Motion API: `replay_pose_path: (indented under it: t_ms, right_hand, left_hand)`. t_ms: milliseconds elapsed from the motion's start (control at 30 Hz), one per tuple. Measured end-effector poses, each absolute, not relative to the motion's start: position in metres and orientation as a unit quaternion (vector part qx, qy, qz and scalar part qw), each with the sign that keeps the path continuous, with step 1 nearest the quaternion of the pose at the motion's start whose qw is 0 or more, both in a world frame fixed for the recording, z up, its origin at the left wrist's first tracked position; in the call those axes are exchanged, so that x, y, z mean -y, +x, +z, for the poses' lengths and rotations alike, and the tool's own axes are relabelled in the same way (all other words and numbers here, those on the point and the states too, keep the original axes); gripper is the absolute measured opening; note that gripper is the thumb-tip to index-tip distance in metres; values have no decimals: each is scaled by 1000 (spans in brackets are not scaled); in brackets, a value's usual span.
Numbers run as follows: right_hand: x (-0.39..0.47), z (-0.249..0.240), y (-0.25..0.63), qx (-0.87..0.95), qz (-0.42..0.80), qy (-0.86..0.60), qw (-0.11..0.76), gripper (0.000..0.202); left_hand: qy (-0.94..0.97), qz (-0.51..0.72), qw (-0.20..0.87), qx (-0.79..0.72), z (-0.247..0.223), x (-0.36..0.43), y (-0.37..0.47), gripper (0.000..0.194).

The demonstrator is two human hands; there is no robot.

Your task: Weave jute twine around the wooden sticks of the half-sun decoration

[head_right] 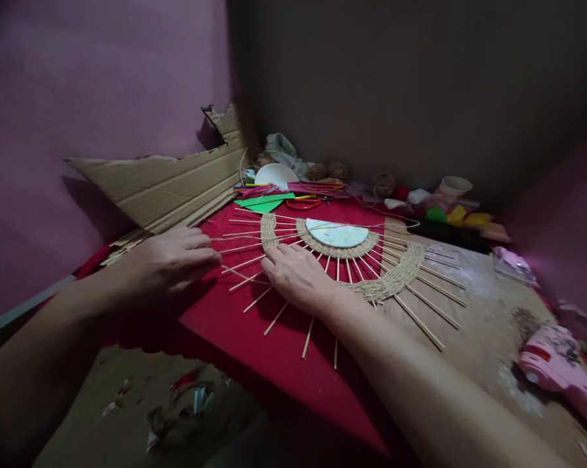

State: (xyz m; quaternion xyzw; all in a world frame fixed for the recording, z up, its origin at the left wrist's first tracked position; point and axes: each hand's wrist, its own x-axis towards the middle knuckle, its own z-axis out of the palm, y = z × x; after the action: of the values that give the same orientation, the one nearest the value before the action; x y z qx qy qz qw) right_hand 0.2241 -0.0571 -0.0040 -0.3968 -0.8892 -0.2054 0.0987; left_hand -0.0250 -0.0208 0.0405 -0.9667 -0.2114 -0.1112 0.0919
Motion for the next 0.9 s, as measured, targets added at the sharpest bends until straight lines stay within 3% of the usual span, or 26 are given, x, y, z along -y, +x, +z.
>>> replay_pose_path:
  t_ms: [167,433,733,900]
  right_hand:
    - [55,-8,224,893,-153,-398,144,24]
    - [51,-15,232,832,29,-412,370,13]
    - [54,-11,229,863,5,-397,313,25]
    - [50,1,229,869,29,-411,274,22]
  left_hand:
    - [-966,-126,52,222,44,-26,5,20]
    - [-958,-166,11,235,31,-70,45,18]
    - [-917,-215,-166,293,23,-87,13,21]
    - [-923,-203,-156,288,30,-82,13,17]
